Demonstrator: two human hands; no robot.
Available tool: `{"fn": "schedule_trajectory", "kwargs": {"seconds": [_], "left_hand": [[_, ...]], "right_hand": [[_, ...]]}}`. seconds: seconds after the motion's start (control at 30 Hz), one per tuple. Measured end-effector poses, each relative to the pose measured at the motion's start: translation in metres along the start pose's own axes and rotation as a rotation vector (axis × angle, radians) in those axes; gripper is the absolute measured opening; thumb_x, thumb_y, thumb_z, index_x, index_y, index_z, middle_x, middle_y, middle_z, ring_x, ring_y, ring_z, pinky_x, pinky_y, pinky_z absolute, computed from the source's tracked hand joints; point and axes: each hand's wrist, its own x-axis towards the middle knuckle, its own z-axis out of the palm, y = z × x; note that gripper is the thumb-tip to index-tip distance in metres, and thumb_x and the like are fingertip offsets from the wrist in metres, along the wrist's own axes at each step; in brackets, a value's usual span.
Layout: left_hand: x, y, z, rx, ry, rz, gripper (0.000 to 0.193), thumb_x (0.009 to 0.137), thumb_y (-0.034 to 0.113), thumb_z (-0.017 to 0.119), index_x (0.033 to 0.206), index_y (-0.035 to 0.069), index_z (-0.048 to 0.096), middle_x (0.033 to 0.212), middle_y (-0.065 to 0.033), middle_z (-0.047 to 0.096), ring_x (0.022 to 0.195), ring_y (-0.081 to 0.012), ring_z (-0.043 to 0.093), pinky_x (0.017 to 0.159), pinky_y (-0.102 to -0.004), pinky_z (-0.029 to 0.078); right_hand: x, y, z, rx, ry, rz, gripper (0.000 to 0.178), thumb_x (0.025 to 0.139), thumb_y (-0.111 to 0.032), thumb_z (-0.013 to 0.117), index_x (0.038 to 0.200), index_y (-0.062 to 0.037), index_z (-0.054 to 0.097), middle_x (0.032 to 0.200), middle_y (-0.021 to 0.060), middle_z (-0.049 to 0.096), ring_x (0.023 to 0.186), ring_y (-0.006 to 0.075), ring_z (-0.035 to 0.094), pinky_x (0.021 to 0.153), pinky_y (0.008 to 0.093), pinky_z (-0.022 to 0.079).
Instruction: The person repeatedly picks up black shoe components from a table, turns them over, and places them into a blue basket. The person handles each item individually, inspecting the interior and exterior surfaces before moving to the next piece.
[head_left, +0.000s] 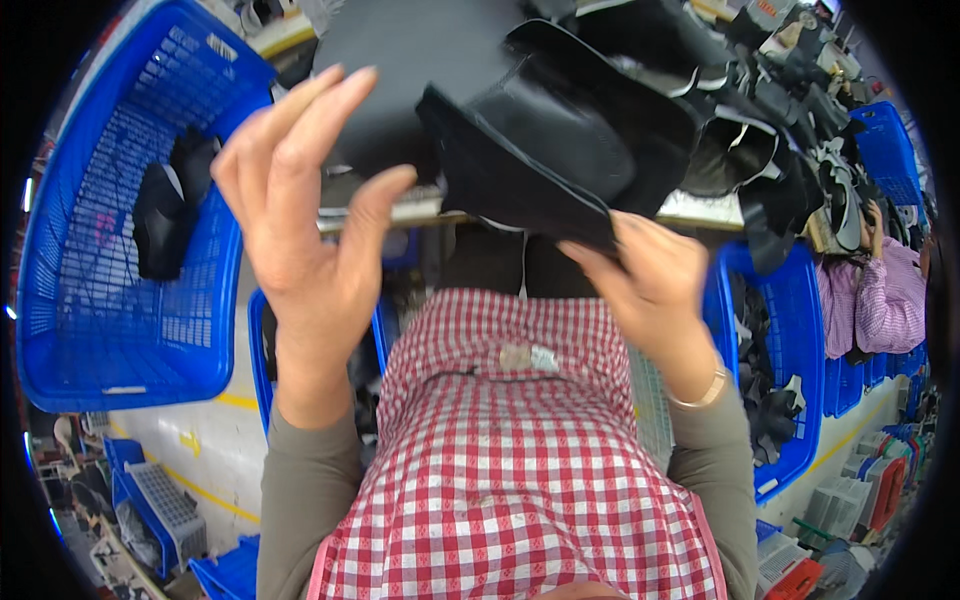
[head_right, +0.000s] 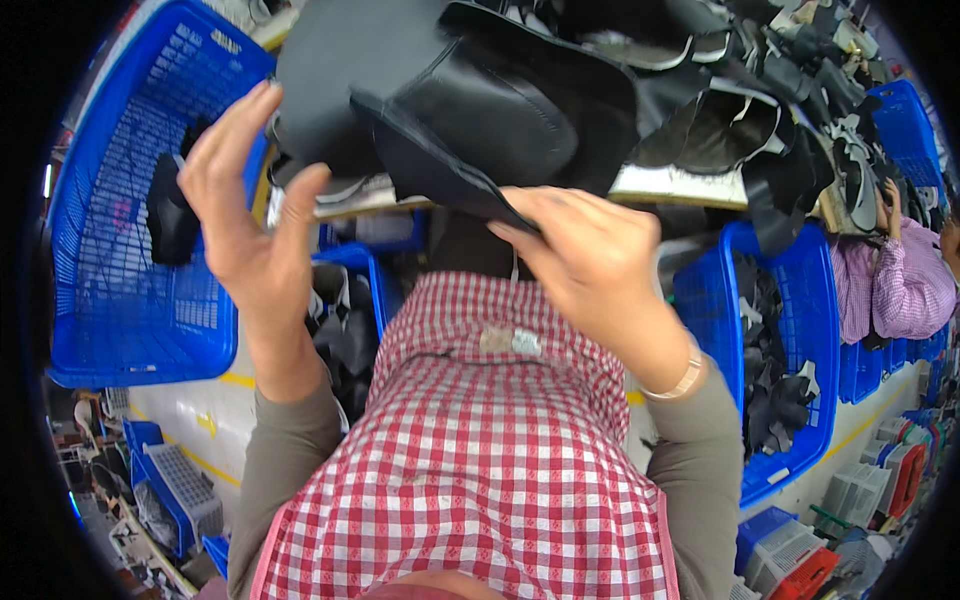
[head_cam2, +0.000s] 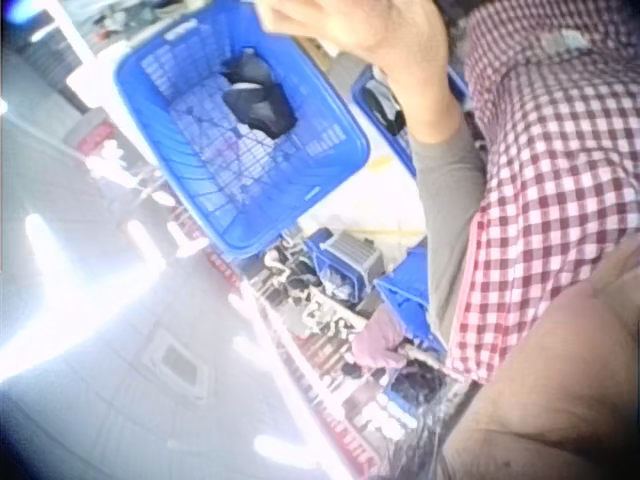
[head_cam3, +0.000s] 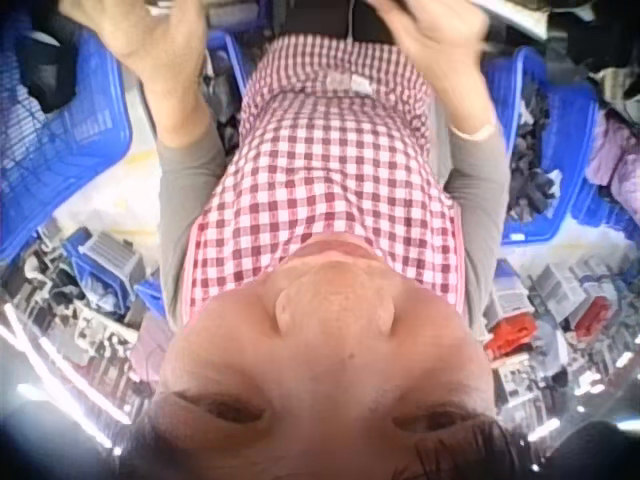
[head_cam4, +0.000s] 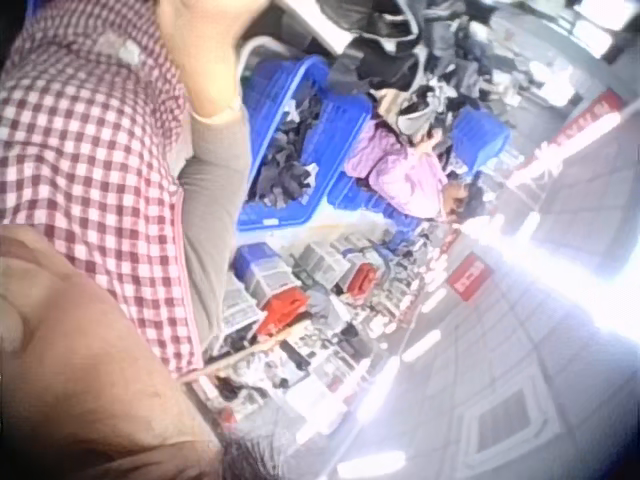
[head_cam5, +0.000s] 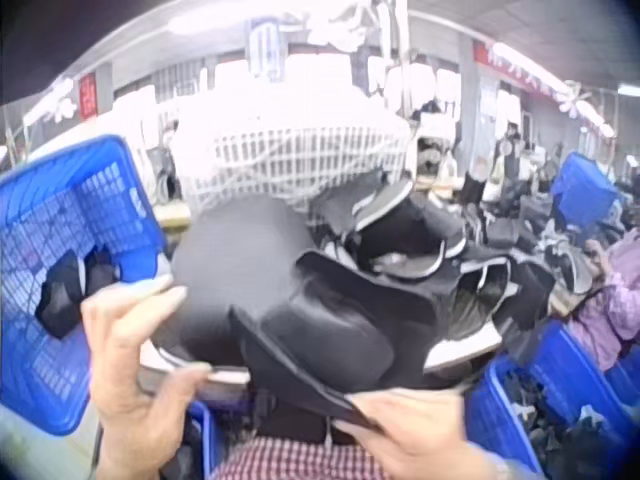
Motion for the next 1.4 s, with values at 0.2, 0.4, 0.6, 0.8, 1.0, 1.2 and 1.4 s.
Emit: {"fn": "schedule_trajectory", "kwargs": {"seconds": [0.2,0.4,0.6,0.8,1.0,1.2,1.4], "left_hand": [[-0.065,0.000,0.064,-0.346,-0.313,-0.529,0.103,0.080,0.022,0.087,0.163,0.004,0.028,0.160,-0.0314,0.033,0.150,-0.0473,0.033,0.122,-0.0497,0.033],[-0.107,-0.072,0.045,-0.283,-0.111,-0.587,0.072,0.082,-0.015,0.060,0.150,0.008,0.054,0.139,-0.0221,0.065,0.134,-0.0423,0.059,0.110,-0.0431,0.049],[-0.040,-0.159,-0.154,0.162,0.239,-0.353,0.054,0.080,-0.019,0.057,0.126,0.003,0.073,0.132,-0.0130,0.072,0.128,-0.0264,0.065,0.114,-0.0377,0.046],[0.000,-0.250,-0.224,1.166,-0.067,-0.394,0.076,0.095,0.025,0.075,0.160,0.008,0.039,0.147,-0.0283,0.056,0.132,-0.0464,0.056,0.112,-0.0512,0.045],[0.012,-0.155,0.014,-0.193,-0.461,-0.371,0.036,0.099,0.020,0.071,0.129,0.001,0.071,0.119,-0.0149,0.075,0.109,-0.0242,0.070,0.095,-0.0346,0.055],[0.076,-0.076,0.058,-0.838,-0.419,-0.648,0.047,0.104,0.040,0.066,0.114,-0.005,0.069,0.102,-0.0018,0.070,0.098,-0.0089,0.059,0.092,-0.0245,0.044],[0.060,-0.028,-0.005,-0.476,-0.753,-0.111,0.024,0.090,0.016,0.076,0.108,0.000,0.076,0.096,-0.0152,0.075,0.093,-0.0269,0.072,0.088,-0.0364,0.054]], "right_hand": [[0.023,0.011,0.095,0.281,-0.210,0.056,0.044,0.087,-0.001,0.071,0.128,0.0088,0.059,0.124,0.0284,0.066,0.114,0.0422,0.067,0.094,0.0453,0.056],[0.007,-0.014,0.080,0.415,-0.281,-0.167,0.047,0.080,0.013,0.068,0.125,-0.0005,0.070,0.130,0.0148,0.070,0.122,0.0376,0.066,0.100,0.0440,0.056],[-0.016,0.016,0.044,0.484,-0.089,0.132,0.027,0.094,-0.005,0.069,0.120,-0.0005,0.074,0.122,0.0165,0.075,0.117,0.0307,0.068,0.103,0.0403,0.052],[-0.022,0.066,0.086,1.355,0.151,0.839,0.073,0.106,-0.026,0.063,0.161,0.0052,0.027,0.156,0.0281,0.045,0.141,0.0355,0.052,0.117,0.0443,0.043],[0.085,0.068,0.108,1.066,0.066,0.923,0.037,0.095,-0.020,0.079,0.121,0.0046,0.068,0.111,0.0083,0.074,0.097,0.0161,0.070,0.089,0.0317,0.055],[0.066,0.038,0.092,0.371,0.309,-0.043,0.031,0.098,-0.022,0.072,0.114,0.0046,0.071,0.100,0.0174,0.075,0.088,0.0336,0.071,0.083,0.0385,0.057],[0.014,0.083,0.109,0.133,0.054,0.141,0.030,0.094,-0.020,0.074,0.113,0.0029,0.071,0.103,0.0177,0.074,0.091,0.0337,0.070,0.084,0.0393,0.056]]}}
